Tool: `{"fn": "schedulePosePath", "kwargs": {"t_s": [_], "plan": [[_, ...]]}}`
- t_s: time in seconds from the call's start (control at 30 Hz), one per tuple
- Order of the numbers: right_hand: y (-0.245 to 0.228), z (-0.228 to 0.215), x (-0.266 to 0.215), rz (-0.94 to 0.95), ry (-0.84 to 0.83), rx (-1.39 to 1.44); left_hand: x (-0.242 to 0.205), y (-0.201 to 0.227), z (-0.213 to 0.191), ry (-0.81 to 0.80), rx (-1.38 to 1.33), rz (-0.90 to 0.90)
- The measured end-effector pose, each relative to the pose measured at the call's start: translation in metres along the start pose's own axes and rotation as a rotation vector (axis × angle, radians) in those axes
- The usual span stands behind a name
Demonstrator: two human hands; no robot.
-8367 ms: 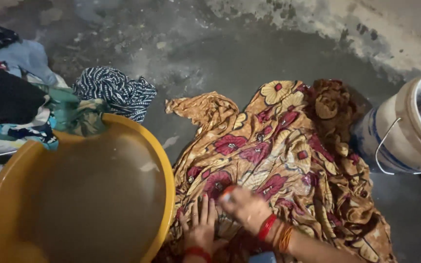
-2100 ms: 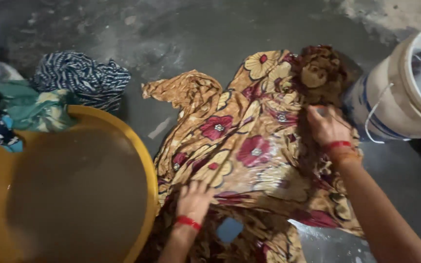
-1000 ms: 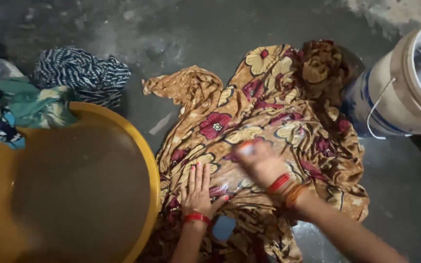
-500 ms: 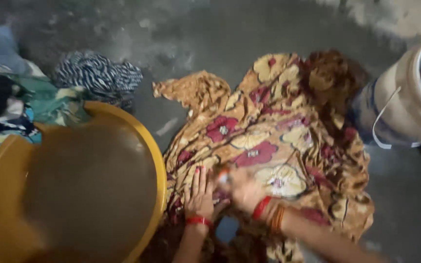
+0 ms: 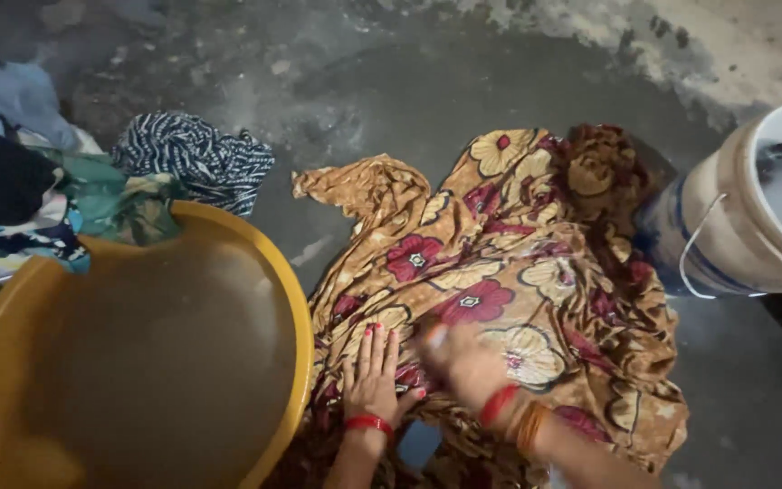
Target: Hand washing a blanket on a floor using a scrub brush and soap.
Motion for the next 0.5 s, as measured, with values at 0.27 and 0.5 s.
{"fn": "schedulePosePath", "kwargs": {"t_s": [0.27, 0.5], "plan": [[0.085, 0.037, -0.01, 0.084, -0.058, 0.078, -0.005, 0.005, -0.008, -0.059, -0.012, -0.006], [0.031, 0.05, -0.005, 0.052, -0.185, -0.321, -0.005, 0.014, -0.019, -0.136, -0.004, -0.073]]}}
Point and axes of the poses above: each hand's wrist, its own x-axis towards the middle knuckle, its own z-axis out of the palm, y = z × x, the point moved 1 cm from there along x, towards the middle knuckle, and after that the axes turned 11 degrees about -x, right-handed, at the moved point
